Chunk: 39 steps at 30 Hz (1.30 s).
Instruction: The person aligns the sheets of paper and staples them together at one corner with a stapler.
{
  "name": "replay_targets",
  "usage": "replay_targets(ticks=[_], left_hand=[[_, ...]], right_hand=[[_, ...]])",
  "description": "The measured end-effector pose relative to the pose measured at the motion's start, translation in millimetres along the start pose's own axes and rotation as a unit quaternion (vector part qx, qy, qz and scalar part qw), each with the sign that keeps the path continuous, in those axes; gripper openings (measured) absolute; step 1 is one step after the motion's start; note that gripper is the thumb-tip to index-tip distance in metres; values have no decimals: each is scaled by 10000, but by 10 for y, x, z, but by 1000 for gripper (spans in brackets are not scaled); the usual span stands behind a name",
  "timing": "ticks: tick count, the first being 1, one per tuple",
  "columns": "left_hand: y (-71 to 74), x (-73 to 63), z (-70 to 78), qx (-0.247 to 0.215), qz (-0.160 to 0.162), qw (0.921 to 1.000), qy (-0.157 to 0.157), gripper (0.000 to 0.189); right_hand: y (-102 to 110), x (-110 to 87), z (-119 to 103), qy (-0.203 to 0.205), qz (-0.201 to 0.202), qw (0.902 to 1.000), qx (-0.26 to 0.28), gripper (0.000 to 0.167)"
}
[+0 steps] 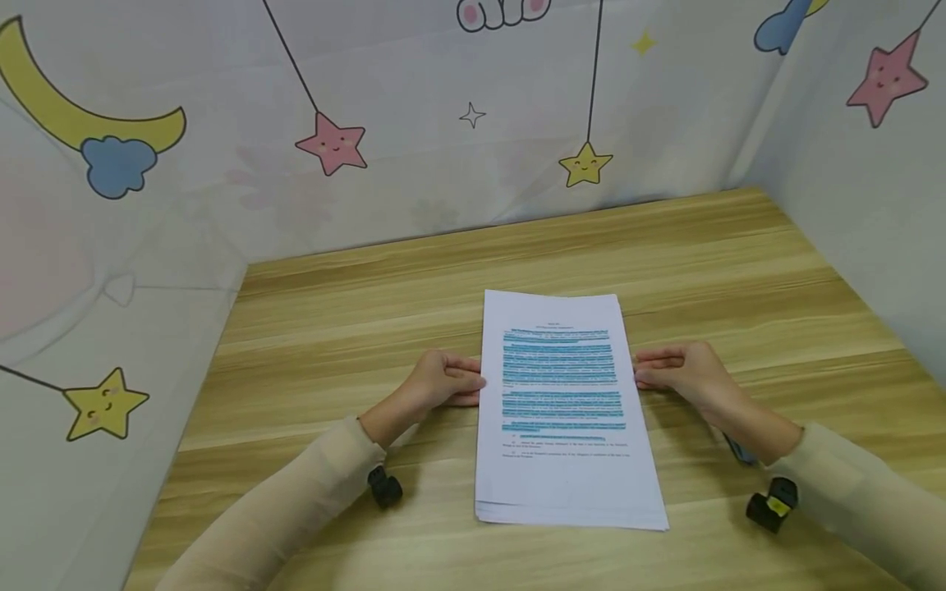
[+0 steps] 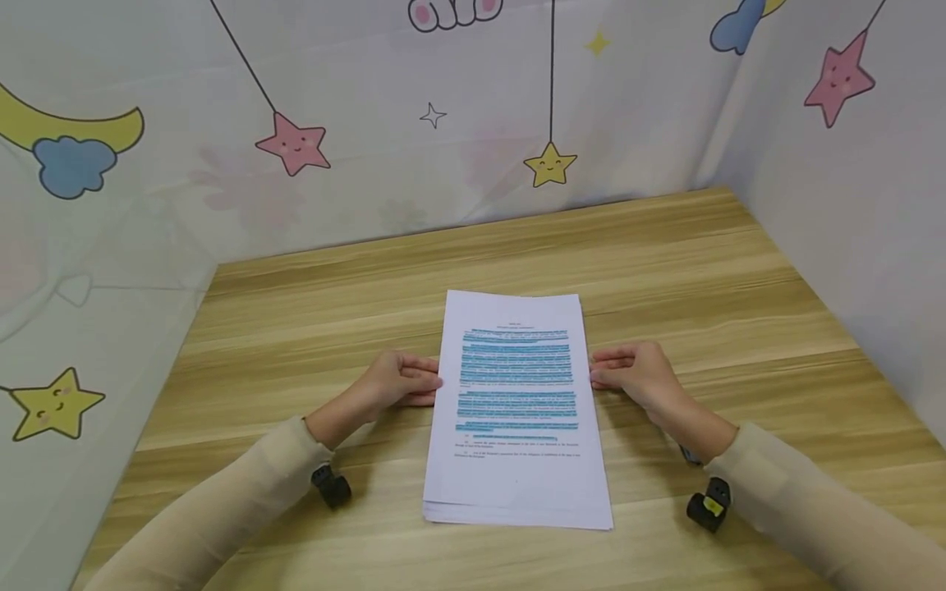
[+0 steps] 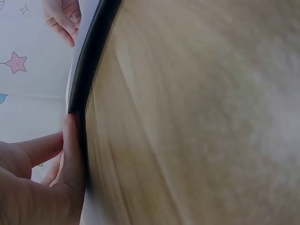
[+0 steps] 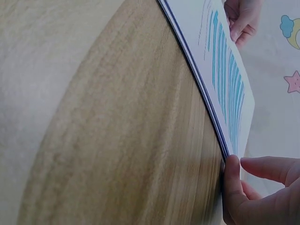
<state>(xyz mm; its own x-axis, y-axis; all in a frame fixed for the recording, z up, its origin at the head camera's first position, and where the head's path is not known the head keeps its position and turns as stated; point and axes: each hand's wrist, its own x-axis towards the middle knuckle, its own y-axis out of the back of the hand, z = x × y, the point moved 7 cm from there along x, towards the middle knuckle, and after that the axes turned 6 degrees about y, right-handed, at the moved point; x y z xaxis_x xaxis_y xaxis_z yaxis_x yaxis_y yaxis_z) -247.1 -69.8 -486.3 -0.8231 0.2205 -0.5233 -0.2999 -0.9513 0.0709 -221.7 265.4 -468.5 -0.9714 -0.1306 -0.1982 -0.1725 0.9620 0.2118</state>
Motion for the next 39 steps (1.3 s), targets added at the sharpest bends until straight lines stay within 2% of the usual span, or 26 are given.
replay_targets(ticks=[6,14,25,29,32,39], left_hand=[[14,7,-3,-52,27,10000,-41,33],[23,2,1,-291,-9,9995,-76,32],[22,-19,-6,-809,-307,9962,-37,28],[10,-18,3,-807,-309,9963,-29,28],[6,-22,11,-767,-284,9966,-29,28],[-14,-24,22,-476,-324,9983,-80,29]], right_hand=[[2,-11,-9,16,-55,10000,42,43],[-4,1,-4,21,-67,9989,467,42],[4,57,-21,60,-148,9999,15,44],[36,95,-22,30,-110,9999,110,45],[48,143,-27,-30,-54,9989,463,44],[72,283,-66,-73,103,9966,817,46]])
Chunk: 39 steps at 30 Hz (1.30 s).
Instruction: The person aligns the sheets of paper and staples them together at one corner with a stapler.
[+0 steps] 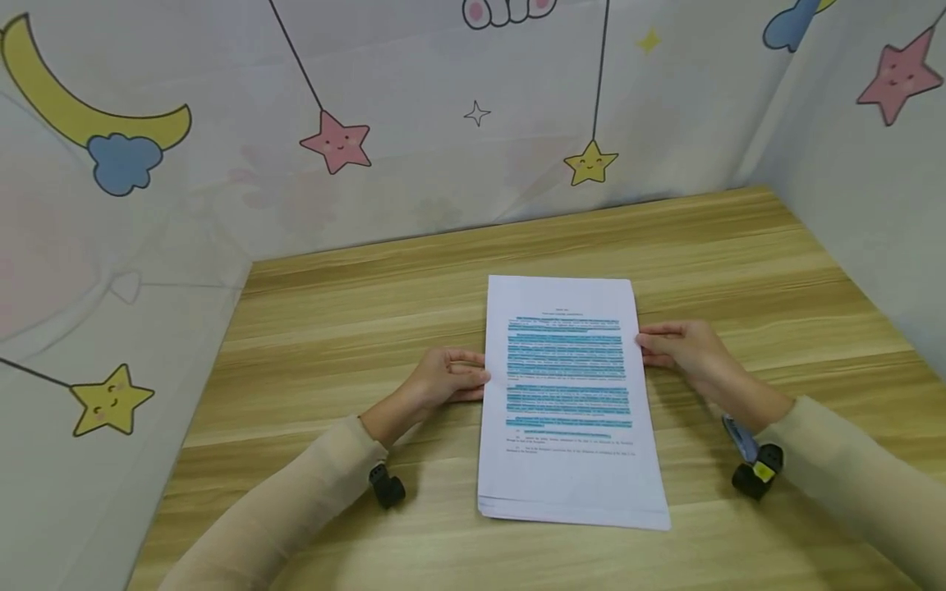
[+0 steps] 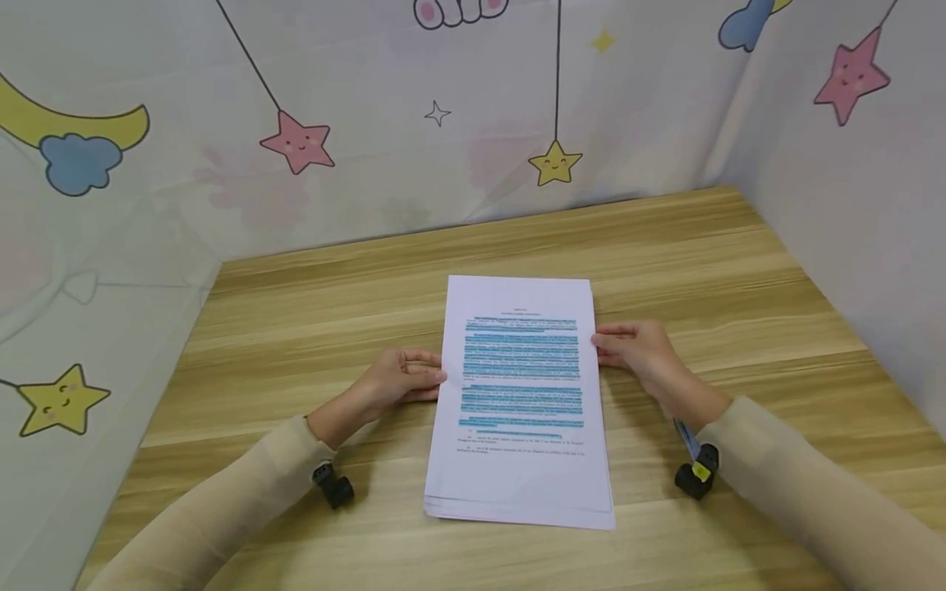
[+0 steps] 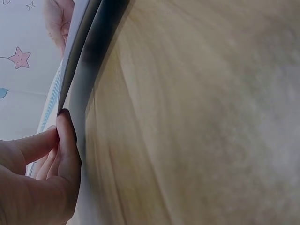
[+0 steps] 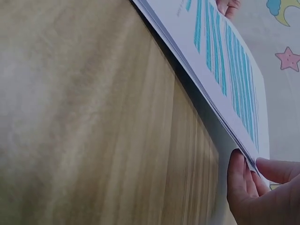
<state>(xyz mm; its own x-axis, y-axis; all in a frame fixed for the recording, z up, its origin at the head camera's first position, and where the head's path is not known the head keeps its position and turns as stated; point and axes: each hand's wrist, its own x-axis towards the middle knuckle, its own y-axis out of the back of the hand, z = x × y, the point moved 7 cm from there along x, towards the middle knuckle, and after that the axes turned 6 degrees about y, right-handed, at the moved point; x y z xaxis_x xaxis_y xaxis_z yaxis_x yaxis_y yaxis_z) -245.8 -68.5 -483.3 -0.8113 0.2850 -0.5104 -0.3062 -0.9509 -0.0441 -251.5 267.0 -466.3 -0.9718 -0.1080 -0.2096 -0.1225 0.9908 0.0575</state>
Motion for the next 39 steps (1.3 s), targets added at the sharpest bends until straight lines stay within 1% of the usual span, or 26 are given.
replay_targets(ticks=[5,13,20,26,29,32,34,39], left_hand=[[-5,16,-4,72,49,10000,40,30],[-9,33,-8,188,49,9998,-18,31],[-3,30,3,380,-5,9993,-54,34],[9,42,17,492,-41,9988,19,34],[34,77,31,417,73,9990,115,31],[62,128,50,207,241,9992,223,28],[84,171,64,80,357,9991,237,27],[119,283,115,-144,578,9982,98,26]], right_hand=[[30,79,-21,-24,47,10000,83,44],[45,190,-6,-25,139,9999,61,44],[25,220,18,-13,153,9998,111,43],[28,238,35,4,192,9998,-13,40],[33,241,38,-16,197,9998,-43,40],[32,242,37,-20,171,9998,-52,41],[29,241,32,-7,149,9999,-47,41],[29,241,32,-43,141,9999,4,40]])
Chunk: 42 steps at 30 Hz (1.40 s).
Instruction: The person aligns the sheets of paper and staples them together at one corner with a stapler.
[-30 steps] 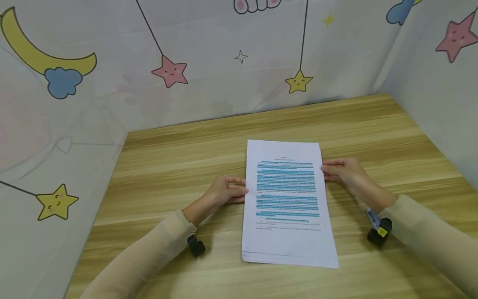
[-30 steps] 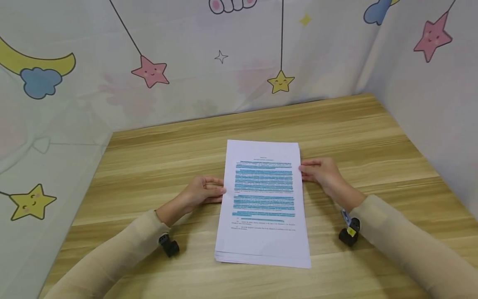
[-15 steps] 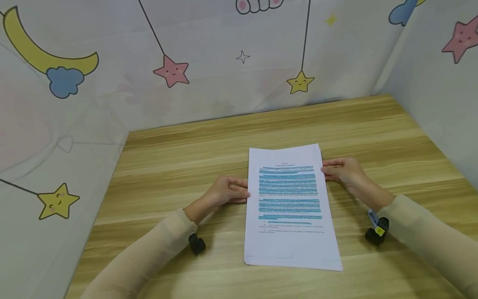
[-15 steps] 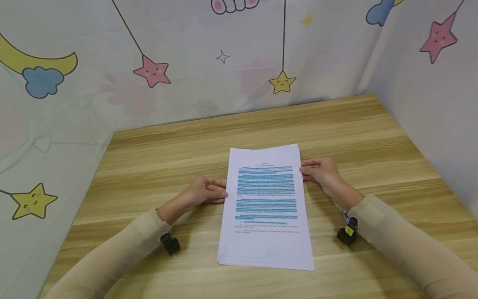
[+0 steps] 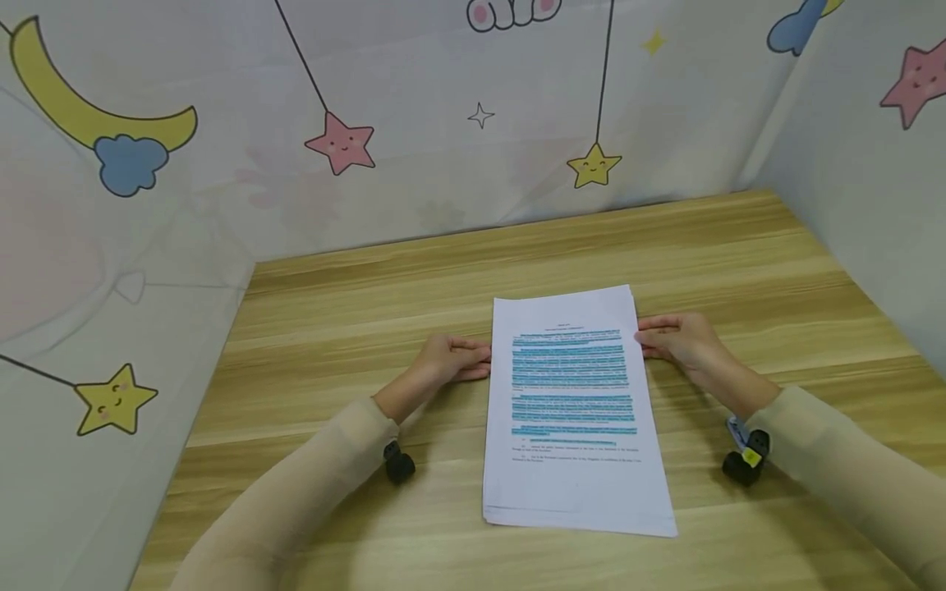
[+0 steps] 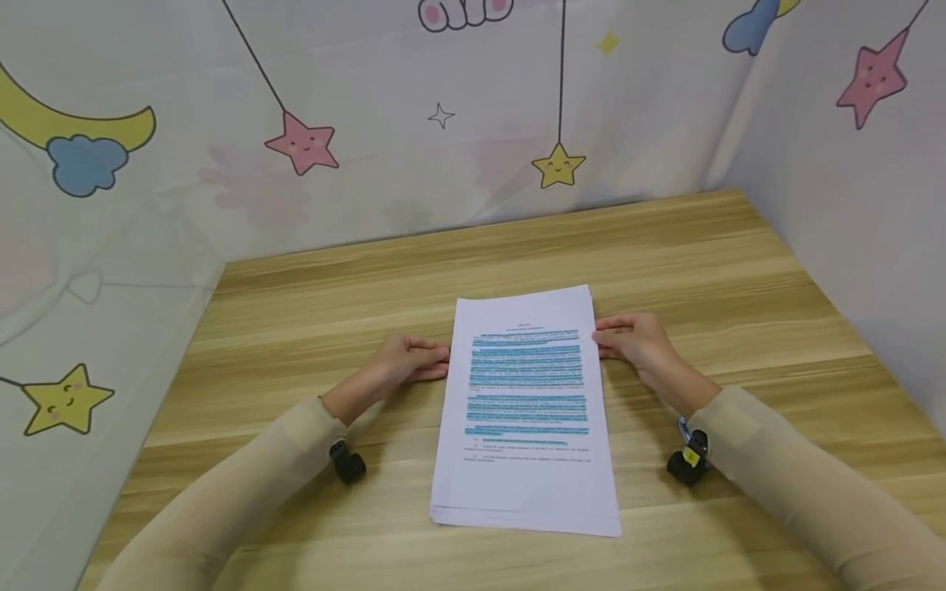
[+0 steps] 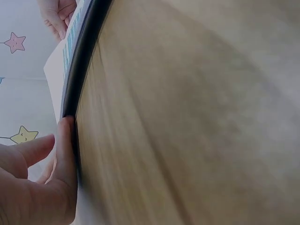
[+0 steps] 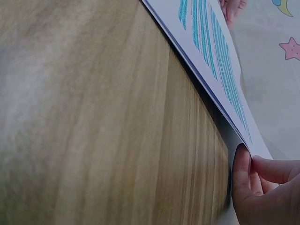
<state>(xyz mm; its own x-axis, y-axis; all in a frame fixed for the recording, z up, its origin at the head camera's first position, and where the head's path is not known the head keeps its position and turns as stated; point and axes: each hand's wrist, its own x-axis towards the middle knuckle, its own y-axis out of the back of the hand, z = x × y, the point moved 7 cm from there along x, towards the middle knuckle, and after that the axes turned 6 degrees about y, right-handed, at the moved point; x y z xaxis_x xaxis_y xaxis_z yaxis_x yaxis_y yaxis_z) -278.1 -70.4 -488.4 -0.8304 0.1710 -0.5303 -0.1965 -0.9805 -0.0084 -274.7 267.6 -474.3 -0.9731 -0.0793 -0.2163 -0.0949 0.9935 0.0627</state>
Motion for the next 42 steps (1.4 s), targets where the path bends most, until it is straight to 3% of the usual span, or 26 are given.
replay_targets(ticks=[6,18,31,37,42], left_hand=[[10,67,50,-26,181,9998,-127,24],[27,74,107,-2,387,9991,-176,24],[32,8,210,-253,323,9985,-359,21],[60,-90,396,-184,324,9975,-608,22],[95,-224,681,-27,385,9942,-1002,22]], right_hand=[[-34,8,-9,-25,-63,9999,113,41],[-62,-5,-50,-49,-122,9999,12,41],[-63,18,-161,-72,-122,9999,8,39],[-14,32,-336,203,-187,9996,-54,31],[21,35,-648,630,-312,9967,418,16]])
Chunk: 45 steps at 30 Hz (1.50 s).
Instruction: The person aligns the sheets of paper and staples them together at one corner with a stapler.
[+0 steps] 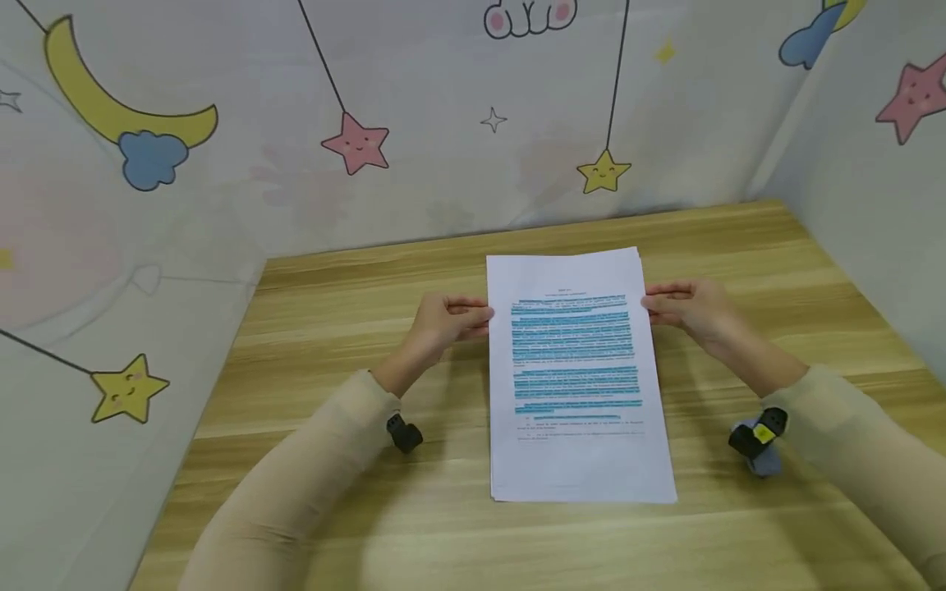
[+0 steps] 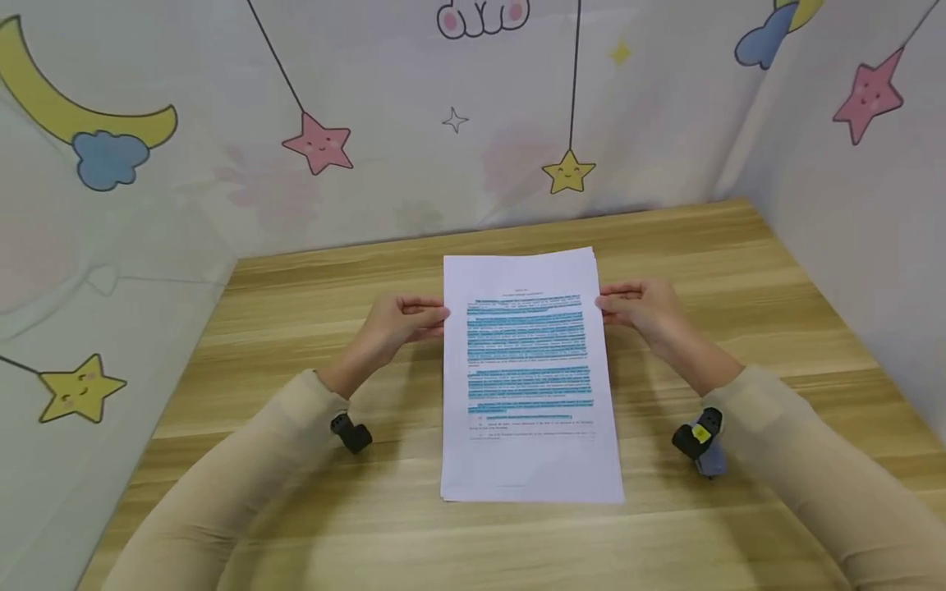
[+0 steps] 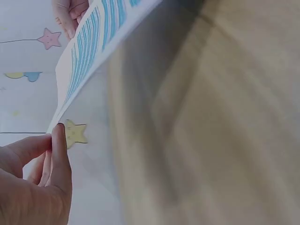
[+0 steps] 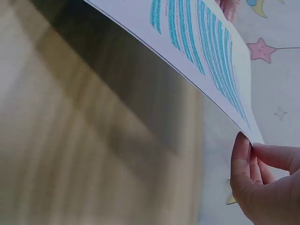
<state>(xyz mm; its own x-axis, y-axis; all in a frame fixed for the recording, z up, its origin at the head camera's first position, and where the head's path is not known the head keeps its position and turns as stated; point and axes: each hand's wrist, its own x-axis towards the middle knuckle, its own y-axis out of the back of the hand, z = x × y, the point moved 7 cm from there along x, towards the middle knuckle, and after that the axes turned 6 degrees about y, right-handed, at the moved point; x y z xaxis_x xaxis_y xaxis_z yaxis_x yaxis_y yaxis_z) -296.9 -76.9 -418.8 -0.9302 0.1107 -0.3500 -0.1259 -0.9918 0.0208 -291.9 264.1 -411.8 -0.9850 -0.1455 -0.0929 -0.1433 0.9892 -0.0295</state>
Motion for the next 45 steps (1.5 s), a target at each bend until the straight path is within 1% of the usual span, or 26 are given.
replay_targets(ticks=[2,4,7,9,12,14,17,20,23,25,27,31,35,40,45], left_hand=[[12,-23,162,146,39,9995,-276,21],[17,-45,322,312,48,9978,-588,21],[30,-83,541,521,104,9933,-1022,21],[40,-115,676,560,113,9895,-1325,21],[43,-154,863,597,148,9819,-1789,21],[43,-191,986,611,200,9746,-2145,20],[57,-244,1139,637,388,9626,-2603,19],[54,-295,1255,712,534,9484,-3044,18],[45,-325,1311,769,582,9365,-3372,17],[44,-327,1321,800,595,9310,-3512,16],[45,-318,1315,814,584,9278,-3595,15],[44,-290,1292,816,485,9235,-3715,14],[41,-276,1283,879,422,9197,-3802,13],[29,-262,1278,942,340,9165,-3873,14],[43,-261,1282,954,356,9164,-3871,16]], right_hand=[[11,40,-151,176,58,9997,-140,21],[23,71,-301,382,146,9975,-574,31],[29,118,-499,688,237,9902,-1192,44],[16,152,-623,940,266,9852,-1412,44],[2,183,-813,1372,415,9793,-1427,36],[-12,194,-951,1743,555,9732,-1394,27],[-47,195,-1139,2360,695,9636,-1050,17],[-85,175,-1276,2963,720,9503,-633,13],[-99,156,-1331,3333,758,9390,-382,13],[-93,155,-1324,3427,799,9356,-286,13],[-79,163,-1298,3459,791,9349,-86,14],[-42,192,-1238,3455,722,9349,376,16],[-38,229,-1219,3370,599,9375,624,21],[-86,276,-1248,3239,453,9424,703,20],[-74,289,-1279,3273,456,9408,748,13]])
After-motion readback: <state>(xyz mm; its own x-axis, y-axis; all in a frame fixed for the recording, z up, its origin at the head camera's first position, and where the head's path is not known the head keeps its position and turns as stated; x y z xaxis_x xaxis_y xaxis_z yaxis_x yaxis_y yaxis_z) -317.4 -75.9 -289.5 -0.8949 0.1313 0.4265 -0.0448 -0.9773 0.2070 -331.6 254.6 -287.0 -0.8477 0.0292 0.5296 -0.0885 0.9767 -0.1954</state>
